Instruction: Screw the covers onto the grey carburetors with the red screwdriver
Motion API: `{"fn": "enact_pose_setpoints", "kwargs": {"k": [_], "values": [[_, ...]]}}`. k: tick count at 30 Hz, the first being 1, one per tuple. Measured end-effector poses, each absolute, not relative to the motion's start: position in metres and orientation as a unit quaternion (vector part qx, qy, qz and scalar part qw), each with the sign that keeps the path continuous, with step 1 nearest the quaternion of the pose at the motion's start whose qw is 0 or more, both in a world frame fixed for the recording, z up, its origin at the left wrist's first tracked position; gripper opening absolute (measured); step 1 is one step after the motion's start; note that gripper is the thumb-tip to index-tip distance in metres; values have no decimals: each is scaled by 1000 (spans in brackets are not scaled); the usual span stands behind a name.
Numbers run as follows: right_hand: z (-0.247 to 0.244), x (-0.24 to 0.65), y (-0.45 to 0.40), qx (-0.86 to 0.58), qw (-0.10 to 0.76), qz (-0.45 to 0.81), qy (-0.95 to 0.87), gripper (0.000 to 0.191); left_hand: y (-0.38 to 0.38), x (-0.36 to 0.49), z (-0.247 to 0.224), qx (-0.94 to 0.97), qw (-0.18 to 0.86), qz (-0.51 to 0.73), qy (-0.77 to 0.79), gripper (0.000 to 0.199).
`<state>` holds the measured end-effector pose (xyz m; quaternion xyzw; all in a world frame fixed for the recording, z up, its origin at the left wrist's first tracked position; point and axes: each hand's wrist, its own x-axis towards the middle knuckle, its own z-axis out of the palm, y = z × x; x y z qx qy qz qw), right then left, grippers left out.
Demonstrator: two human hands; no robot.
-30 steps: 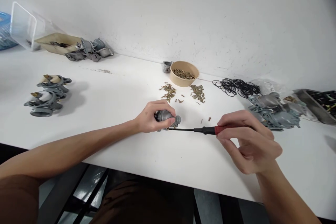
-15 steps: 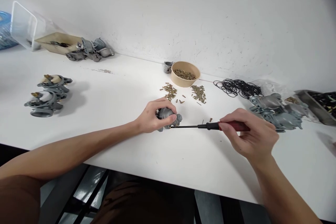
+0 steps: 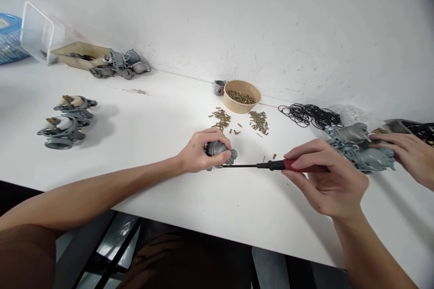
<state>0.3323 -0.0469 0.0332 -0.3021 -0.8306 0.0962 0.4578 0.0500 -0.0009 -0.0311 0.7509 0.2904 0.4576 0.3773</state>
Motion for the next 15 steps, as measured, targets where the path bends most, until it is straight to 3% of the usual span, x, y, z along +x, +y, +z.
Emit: {"fn": "enact_pose_setpoints", "kwargs": {"k": [3,8,15], "values": [[35,334,-47,-315,453,68,-831,27,-1,50,-31,750,377,458,292,8],[37,338,-47,-311,428,147,-836,24,-1,50,-30,754,374,454,291,9],[36,335,-48,-333,416,107,-840,24,0,49,-29,760,363,451,296,10]]}}
